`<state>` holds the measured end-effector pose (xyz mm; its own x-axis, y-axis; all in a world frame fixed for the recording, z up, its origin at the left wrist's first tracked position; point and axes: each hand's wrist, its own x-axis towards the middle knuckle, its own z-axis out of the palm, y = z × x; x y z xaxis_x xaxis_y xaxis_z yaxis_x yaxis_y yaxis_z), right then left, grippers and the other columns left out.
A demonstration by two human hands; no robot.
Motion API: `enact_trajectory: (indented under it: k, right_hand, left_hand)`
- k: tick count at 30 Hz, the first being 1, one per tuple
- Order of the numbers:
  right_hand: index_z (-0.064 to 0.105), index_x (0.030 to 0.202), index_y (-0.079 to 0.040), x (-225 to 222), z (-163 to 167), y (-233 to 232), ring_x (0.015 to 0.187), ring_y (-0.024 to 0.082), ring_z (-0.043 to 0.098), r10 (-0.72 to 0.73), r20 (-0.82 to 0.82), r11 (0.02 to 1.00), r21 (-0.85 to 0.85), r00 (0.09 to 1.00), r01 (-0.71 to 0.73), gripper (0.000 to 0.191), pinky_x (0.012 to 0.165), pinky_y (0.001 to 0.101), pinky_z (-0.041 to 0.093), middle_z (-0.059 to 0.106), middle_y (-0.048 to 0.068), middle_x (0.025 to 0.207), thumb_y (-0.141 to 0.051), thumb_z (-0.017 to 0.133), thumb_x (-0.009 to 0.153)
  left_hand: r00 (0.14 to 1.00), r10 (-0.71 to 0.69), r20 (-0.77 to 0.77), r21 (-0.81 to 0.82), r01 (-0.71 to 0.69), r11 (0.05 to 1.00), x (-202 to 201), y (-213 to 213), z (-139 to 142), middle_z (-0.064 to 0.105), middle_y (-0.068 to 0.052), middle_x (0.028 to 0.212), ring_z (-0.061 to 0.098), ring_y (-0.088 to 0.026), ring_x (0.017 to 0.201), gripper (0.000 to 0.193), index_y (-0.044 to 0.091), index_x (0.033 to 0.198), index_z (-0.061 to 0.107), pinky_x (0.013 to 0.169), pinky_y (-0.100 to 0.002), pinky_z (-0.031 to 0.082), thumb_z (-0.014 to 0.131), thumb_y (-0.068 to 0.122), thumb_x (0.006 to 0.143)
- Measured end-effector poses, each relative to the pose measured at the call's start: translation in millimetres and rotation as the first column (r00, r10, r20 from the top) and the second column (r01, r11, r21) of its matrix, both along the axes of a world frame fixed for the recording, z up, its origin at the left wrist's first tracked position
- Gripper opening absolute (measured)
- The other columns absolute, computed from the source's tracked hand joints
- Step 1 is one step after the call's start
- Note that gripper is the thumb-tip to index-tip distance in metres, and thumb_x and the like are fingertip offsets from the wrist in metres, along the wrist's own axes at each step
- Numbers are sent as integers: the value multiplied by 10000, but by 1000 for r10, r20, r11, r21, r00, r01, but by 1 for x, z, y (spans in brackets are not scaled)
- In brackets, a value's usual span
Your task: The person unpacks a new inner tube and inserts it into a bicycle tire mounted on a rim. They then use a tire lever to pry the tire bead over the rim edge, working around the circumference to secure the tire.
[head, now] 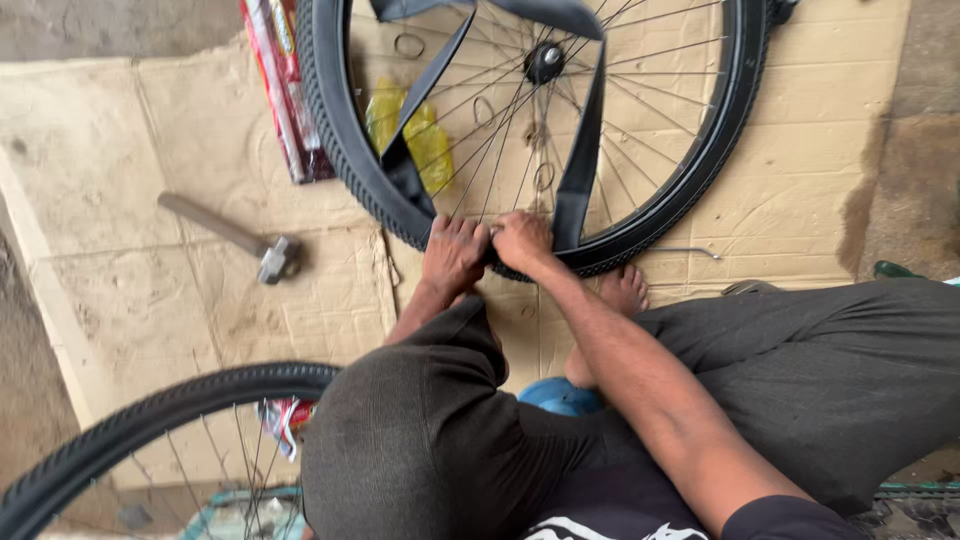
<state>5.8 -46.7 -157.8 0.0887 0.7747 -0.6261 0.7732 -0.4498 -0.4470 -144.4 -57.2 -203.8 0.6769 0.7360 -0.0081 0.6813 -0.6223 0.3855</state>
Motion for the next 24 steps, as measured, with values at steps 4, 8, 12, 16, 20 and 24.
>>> enact_trajectory:
  k: [4, 8, 12, 16, 20, 24]
  right_hand:
    - [781, 1055, -170, 5, -3, 6, 1023, 365, 691, 90, -55, 994, -61, 994, -93, 238, 901, 498, 544, 731, 153, 1101, -239, 648, 870]
    - [776, 1061, -82, 27, -9, 8, 959, 338, 721, 104, -183, 982, 176, 978, -72, 215, 885, 455, 551, 756, 184, 1058, -227, 711, 916]
    - [748, 1103, -5, 61, -8, 11, 840, 229, 729, -365, -636, 898, -49, 680, 437, 281, 718, 351, 602, 758, 137, 1008, 10, 607, 860]
    - [705, 1072, 81, 71, 1, 6, 729, 213, 674, -538, -735, 809, -312, 413, 499, 209, 656, 318, 601, 730, 141, 925, 75, 546, 937]
    - [715, 1088, 46, 57, 15, -2, 792, 180, 710, -583, -724, 784, -383, 368, 488, 199, 686, 307, 608, 745, 128, 954, 47, 569, 953]
    - [684, 1113, 30, 46, 27, -1, 778, 177, 711, -576, -741, 793, -405, 345, 455, 177, 670, 309, 606, 743, 111, 952, -8, 599, 962]
  left_hand:
    - [998, 59, 33, 30, -60, 998, 4, -5, 11, 640, -109, 924, 625, -301, 941, 334, 83, 1004, 599, 906, -445, 415, 776, 153, 730]
    - [995, 69, 74, -79, -63, 995, 10, -6, 27, 644, -123, 937, 634, -322, 951, 412, 57, 985, 582, 899, -456, 415, 831, 260, 727]
    - [997, 69, 44, -178, -60, 982, 11, -1, 37, 660, -141, 945, 637, -341, 950, 529, 45, 982, 607, 899, -466, 407, 875, 348, 641]
    - [993, 111, 32, -321, -95, 942, 14, 4, 36, 697, -170, 911, 663, -332, 928, 531, 40, 1007, 642, 943, -491, 402, 795, 494, 776]
    - [980, 174, -92, -260, -192, 946, 27, 10, 17, 745, -145, 871, 706, -321, 822, 307, 106, 1074, 706, 1044, -634, 343, 591, 378, 990]
    - [957, 147, -251, -360, -233, 903, 43, 20, -7, 743, -130, 913, 713, -307, 845, 224, 121, 887, 755, 951, -590, 395, 602, 281, 855]
